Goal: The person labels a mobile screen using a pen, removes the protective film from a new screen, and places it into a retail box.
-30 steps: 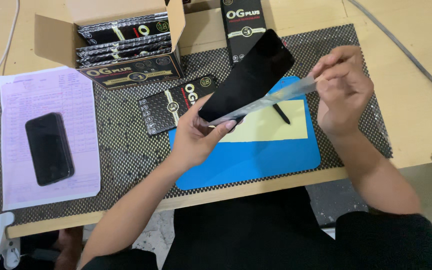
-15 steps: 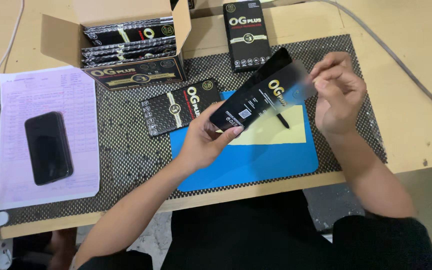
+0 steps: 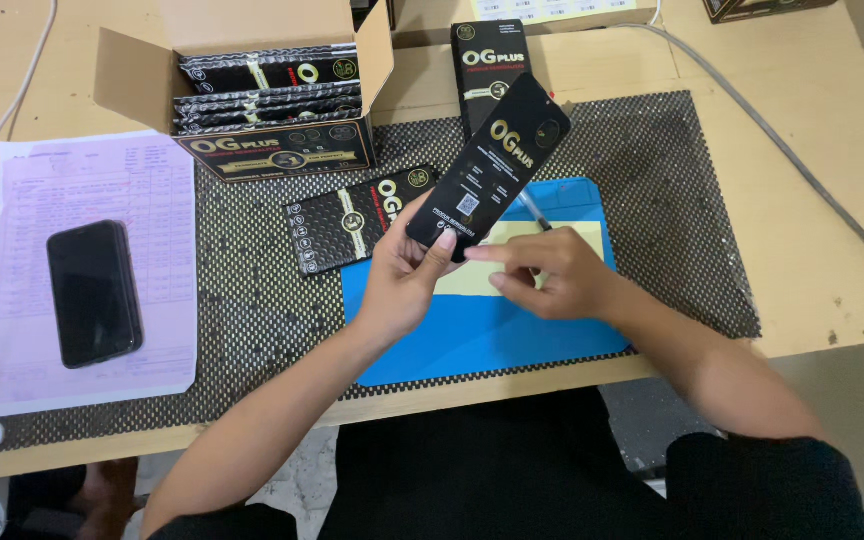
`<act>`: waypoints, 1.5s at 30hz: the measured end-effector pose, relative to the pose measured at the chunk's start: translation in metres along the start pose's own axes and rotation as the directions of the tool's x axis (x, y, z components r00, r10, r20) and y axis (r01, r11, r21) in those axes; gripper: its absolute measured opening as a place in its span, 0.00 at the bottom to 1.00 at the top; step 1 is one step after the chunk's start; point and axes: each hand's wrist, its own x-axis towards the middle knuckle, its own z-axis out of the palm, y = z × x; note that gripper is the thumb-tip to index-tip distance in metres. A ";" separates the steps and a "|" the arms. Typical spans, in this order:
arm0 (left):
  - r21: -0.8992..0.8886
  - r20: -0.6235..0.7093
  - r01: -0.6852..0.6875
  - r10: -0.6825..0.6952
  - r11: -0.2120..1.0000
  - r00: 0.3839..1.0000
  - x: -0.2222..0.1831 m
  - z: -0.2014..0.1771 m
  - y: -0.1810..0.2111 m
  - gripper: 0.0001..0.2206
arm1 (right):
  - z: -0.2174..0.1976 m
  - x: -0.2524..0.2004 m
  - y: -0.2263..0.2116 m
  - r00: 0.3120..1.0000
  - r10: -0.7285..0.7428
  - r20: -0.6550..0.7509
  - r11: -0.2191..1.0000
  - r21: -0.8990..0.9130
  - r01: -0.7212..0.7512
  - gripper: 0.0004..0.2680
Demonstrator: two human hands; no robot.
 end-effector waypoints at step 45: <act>0.173 -0.050 0.089 -0.082 0.981 0.995 -0.003 0.009 0.002 0.08 | -0.007 -0.012 0.039 0.833 0.334 -0.441 0.796 0.605 0.001 0.12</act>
